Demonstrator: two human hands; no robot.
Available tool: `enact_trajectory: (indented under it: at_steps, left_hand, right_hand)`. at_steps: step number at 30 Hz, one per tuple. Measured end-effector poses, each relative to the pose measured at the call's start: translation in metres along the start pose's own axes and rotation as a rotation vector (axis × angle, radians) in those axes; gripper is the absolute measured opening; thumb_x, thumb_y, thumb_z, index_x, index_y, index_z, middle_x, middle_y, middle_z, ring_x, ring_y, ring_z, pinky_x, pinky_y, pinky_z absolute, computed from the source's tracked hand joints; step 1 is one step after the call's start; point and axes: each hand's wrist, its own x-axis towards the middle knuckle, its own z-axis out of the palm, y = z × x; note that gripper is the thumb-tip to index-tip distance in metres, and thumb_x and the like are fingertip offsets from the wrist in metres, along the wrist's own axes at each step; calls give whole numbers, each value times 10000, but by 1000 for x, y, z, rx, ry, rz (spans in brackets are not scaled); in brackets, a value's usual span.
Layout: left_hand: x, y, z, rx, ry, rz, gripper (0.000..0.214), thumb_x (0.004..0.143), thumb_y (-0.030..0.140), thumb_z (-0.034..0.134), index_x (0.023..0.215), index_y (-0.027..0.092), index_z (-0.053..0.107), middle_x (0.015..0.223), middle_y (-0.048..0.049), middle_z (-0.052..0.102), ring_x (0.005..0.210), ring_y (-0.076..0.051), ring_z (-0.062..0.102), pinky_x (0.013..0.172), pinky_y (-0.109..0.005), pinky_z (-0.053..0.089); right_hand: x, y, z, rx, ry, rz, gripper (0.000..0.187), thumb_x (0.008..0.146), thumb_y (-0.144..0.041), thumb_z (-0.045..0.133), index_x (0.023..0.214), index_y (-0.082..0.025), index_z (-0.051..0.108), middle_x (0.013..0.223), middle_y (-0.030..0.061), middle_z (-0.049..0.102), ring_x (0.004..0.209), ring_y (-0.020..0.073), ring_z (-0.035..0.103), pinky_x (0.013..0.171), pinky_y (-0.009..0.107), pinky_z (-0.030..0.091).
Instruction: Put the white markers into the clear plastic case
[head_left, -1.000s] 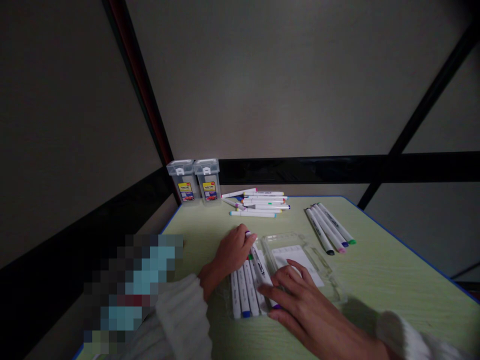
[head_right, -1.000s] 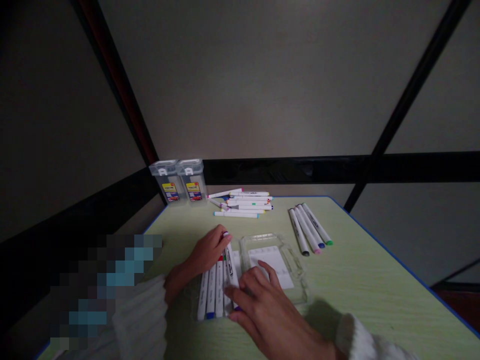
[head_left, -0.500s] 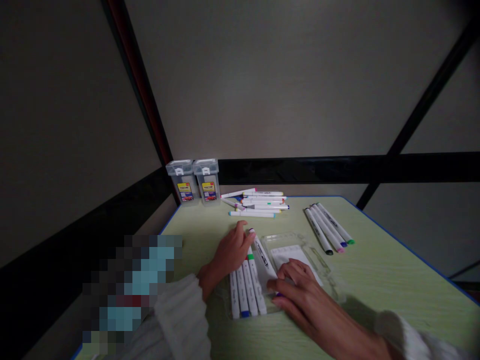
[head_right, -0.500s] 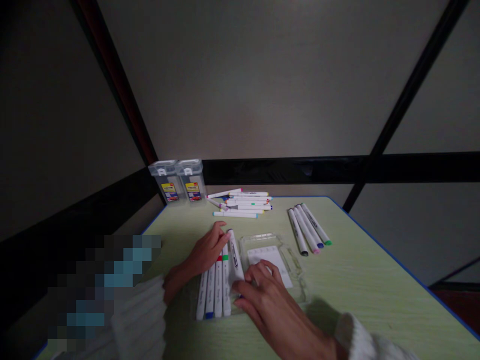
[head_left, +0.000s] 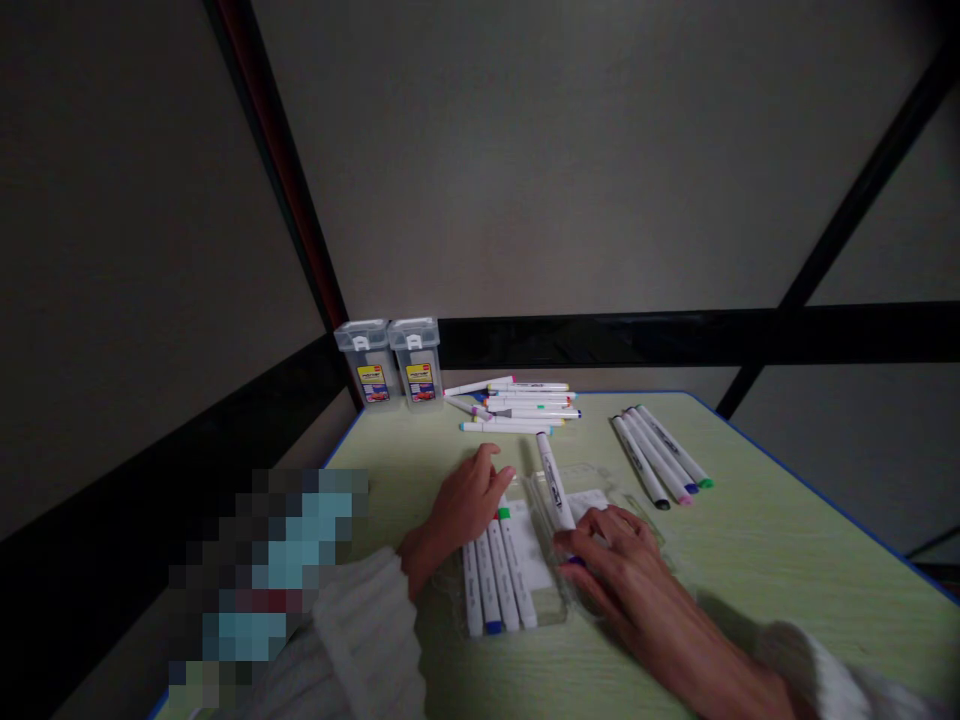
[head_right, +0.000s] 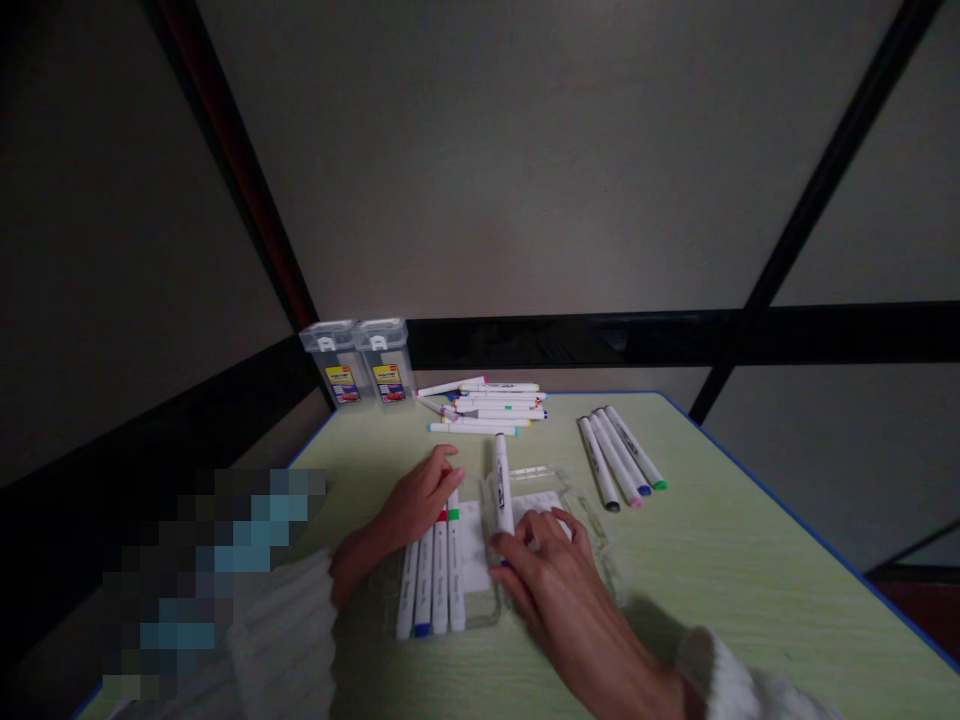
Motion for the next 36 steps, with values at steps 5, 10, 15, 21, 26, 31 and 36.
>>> enact_trajectory:
  at_steps: [5, 10, 15, 21, 26, 31, 36]
  left_hand:
    - [1, -3, 2, -2, 2, 8, 302, 839, 366, 315, 1050, 181, 429, 803, -18, 562, 801, -150, 513, 726, -265, 392]
    - [2, -6, 3, 7, 9, 42, 289, 838, 368, 320, 1018, 182, 450, 812, -19, 561, 809, -151, 508, 720, -263, 387]
    - [1, -4, 1, 9, 3, 48, 265, 835, 358, 328, 985, 186, 462, 833, -21, 562, 823, -149, 506, 731, -258, 382]
    - [1, -3, 0, 11, 1, 50, 242, 833, 348, 332, 951, 192, 474, 848, -19, 561, 829, -145, 499, 736, -253, 380]
    - [0, -1, -1, 9, -1, 61, 227, 833, 337, 333, 919, 187, 480, 841, -19, 556, 824, -147, 493, 732, -254, 378]
    - [1, -2, 0, 13, 6, 74, 219, 833, 332, 334, 900, 187, 483, 841, -20, 554, 823, -146, 491, 733, -253, 375]
    - [1, -3, 1, 17, 11, 87, 225, 835, 336, 330, 894, 185, 485, 845, -21, 553, 818, -143, 491, 736, -254, 373]
  right_hand:
    - [0, 8, 3, -63, 35, 43, 111, 817, -201, 496, 854, -211, 600, 784, 47, 549, 770, 208, 509, 759, 415, 354]
    - [-1, 11, 5, -127, 29, 56, 124, 811, -201, 505, 883, -227, 602, 762, 38, 554, 749, 207, 520, 750, 406, 357]
    - [0, 19, 4, -201, 33, 72, 138, 834, -215, 472, 892, -236, 595, 757, 33, 567, 743, 203, 536, 764, 403, 335]
    - [-1, 30, -2, -277, 48, 125, 150, 846, -245, 449, 861, -247, 598, 759, 31, 587, 743, 207, 545, 735, 383, 314]
    - [-2, 43, -6, -308, 57, 133, 179, 855, -249, 419, 882, -233, 595, 779, 43, 602, 759, 215, 560, 738, 386, 310]
    - [-1, 54, -9, -356, 32, 180, 200, 855, -234, 407, 904, -232, 601, 805, 47, 615, 782, 222, 573, 751, 392, 316]
    - [-2, 60, -13, -402, 5, 218, 232, 867, -249, 376, 929, -243, 600, 817, 43, 610, 771, 217, 577, 752, 395, 325]
